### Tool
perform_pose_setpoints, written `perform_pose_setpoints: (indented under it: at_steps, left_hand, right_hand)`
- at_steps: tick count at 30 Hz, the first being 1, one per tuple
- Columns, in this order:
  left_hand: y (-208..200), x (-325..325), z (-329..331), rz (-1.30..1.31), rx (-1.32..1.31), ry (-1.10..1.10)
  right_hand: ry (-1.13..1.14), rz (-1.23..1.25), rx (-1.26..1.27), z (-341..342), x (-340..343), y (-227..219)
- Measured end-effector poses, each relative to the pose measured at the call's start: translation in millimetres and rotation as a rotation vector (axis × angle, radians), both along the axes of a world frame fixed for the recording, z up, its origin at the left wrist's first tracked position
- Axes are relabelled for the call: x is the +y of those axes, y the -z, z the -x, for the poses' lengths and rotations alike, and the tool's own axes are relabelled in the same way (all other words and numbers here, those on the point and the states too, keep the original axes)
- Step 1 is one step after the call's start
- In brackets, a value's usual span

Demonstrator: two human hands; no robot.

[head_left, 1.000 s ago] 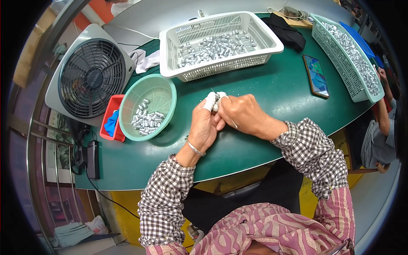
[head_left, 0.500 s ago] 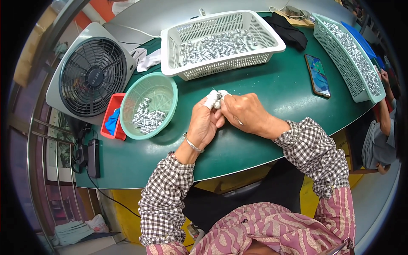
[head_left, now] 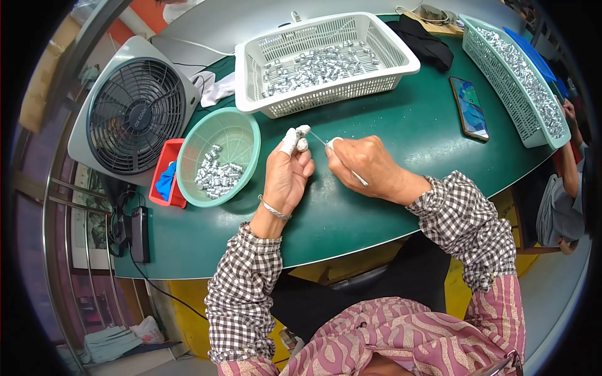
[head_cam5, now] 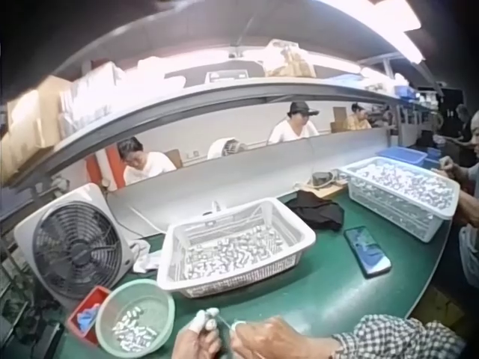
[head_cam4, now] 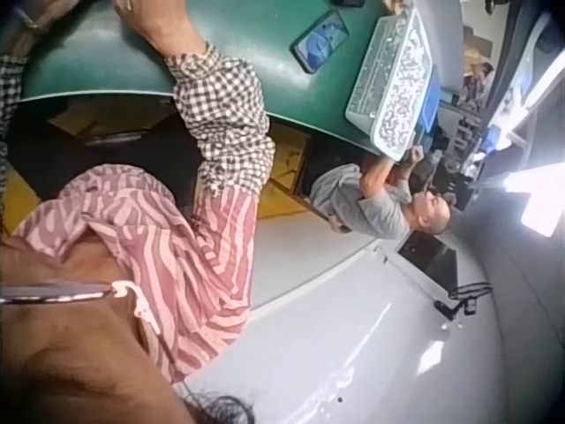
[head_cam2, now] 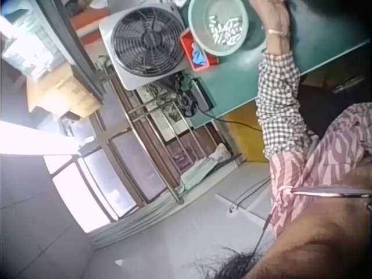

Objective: Assembling small white plastic and metal electronic components at a factory manual workstation.

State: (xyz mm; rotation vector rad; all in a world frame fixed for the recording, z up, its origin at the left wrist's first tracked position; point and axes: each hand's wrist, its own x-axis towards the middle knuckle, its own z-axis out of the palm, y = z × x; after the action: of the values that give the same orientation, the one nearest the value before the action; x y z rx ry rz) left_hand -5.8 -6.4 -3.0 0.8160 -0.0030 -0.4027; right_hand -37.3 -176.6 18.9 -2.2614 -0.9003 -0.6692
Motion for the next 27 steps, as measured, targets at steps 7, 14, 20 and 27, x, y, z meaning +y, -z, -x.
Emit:
perform_pose_setpoints:
  at_steps: [7, 14, 20, 27]
  left_hand:
    - [-8, -4, 7, -0.052, 0.028, -0.027]
    - [-9, -4, 6, -0.074, 0.081, -0.034]
    - [-2, 1, 4, 0.039, 0.052, 0.009]
    - [-6, -2, 4, -0.014, 0.08, 0.016]
  right_hand:
    - [-0.005, -0.2, 0.008, -16, -7, 4]
    - [-0.165, -0.361, 0.165, -12, -8, -3]
    - [-0.247, -0.362, 0.19, -10, -8, -3]
    - [-0.208, -0.379, 0.337, -8, -8, -5]
